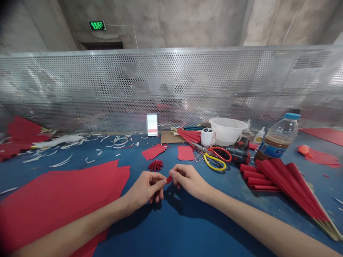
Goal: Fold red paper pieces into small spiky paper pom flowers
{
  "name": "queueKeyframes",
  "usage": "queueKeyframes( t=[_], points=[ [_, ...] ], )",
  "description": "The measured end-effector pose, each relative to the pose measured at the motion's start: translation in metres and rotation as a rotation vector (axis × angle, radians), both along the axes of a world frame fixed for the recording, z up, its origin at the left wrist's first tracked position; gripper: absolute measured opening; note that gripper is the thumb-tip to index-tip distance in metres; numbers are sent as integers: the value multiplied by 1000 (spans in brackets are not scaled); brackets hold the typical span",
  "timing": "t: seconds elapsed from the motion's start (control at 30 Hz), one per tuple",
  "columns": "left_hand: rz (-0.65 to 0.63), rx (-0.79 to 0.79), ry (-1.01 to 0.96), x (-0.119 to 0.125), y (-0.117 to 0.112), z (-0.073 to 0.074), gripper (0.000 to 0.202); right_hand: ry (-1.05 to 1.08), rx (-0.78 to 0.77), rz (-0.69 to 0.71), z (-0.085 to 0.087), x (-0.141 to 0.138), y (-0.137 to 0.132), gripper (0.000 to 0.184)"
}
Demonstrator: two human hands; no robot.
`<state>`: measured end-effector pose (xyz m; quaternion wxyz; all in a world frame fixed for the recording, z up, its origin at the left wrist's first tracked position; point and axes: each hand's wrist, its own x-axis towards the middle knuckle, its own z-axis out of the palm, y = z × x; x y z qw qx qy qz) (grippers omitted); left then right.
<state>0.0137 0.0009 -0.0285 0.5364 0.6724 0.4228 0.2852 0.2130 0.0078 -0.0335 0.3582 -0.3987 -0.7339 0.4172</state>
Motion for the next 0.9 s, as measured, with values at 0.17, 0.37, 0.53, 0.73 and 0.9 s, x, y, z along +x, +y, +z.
queueKeyframes(
  t=[0.17, 0.37, 0.53, 0.73, 0.9],
  points=[
    [32, 25, 0, 1, 1, -4, 41, -53, 21, -3, -4, -1, -1, 28],
    [126, 42, -45, 1, 3, -5, 36, 12, -11, -3, -1, -3, -1, 26],
    [147, 56, -66, 0, 5, -5, 35, -19, -34, 10, 1, -3, -2, 26],
    [67, 74, -7, 1, 4, -5, 35, -47, -46, 23, -1, -2, -2, 22],
    [64, 70, 5, 1, 4, -5, 37, -114, 65, 1, -2, -3, -2, 25]
  ],
)
